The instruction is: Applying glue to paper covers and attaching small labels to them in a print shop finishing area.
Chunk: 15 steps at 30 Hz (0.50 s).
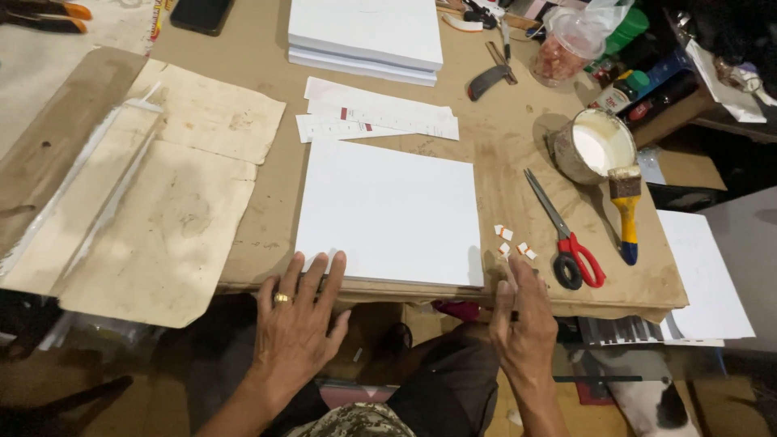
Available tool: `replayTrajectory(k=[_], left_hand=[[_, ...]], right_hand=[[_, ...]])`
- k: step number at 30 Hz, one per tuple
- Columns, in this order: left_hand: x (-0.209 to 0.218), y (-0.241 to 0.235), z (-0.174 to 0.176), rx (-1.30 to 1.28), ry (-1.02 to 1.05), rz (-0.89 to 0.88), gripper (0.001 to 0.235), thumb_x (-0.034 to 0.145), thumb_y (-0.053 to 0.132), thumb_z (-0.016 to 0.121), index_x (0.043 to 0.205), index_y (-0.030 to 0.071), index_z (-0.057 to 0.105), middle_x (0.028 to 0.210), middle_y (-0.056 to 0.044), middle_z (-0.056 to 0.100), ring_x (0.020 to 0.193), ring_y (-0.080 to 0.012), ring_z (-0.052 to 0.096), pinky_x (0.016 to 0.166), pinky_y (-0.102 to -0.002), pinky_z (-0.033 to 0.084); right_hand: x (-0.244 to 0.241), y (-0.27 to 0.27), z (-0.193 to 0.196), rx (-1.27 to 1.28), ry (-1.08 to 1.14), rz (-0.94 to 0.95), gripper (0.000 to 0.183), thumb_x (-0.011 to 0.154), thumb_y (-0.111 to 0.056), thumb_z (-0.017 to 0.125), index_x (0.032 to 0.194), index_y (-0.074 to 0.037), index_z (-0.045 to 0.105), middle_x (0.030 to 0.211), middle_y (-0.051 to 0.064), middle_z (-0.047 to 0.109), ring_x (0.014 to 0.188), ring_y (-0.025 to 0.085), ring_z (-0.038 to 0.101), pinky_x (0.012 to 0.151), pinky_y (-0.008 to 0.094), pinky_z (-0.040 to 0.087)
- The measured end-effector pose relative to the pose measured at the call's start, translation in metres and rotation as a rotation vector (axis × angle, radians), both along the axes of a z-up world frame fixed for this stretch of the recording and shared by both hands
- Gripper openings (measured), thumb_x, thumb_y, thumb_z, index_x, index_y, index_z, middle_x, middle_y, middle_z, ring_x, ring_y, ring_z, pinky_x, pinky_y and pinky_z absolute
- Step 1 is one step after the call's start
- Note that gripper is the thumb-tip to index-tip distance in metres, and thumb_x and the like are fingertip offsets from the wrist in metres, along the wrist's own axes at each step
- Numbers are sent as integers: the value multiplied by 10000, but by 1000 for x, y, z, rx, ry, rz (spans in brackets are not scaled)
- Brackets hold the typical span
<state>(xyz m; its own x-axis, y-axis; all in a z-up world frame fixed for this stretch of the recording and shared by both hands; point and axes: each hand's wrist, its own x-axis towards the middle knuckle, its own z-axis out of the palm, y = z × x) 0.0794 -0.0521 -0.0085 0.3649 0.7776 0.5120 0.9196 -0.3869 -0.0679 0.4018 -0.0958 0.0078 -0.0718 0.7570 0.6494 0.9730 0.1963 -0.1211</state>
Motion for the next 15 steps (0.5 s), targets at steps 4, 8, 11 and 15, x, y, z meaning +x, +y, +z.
replayTrajectory(k=[4,8,11,15], left_hand=[[-21,16,15,-236,-203,-161,949,843,533,721,1601,136,309,1463,-74,581,1342,-289,535,983,-509,467],[-50,31,34,-372,-376,-378,980,875,446,769,1623,100,239,1482,-162,584,1336,-373,550,983,-574,454],[-53,36,24,-230,-365,-457,677,951,276,689,1551,152,401,1318,-132,695,1326,-325,579,1015,-548,450],[-51,38,23,-239,-368,-408,733,905,103,591,1586,117,319,999,-64,768,1274,-310,619,1046,-566,410]], right_hand=[[-39,-1,13,96,94,68,325,1008,-89,684,1320,-13,639,1141,129,748,991,222,729,916,337,582],[-68,10,6,63,139,157,430,877,-254,844,1246,-81,705,875,49,650,783,179,563,776,330,457],[-111,33,7,1,104,292,349,848,-336,835,1084,-107,718,888,77,642,828,216,567,792,378,425],[-170,66,6,-75,16,366,332,915,-452,747,1086,-184,650,913,64,591,856,236,540,779,407,395]])
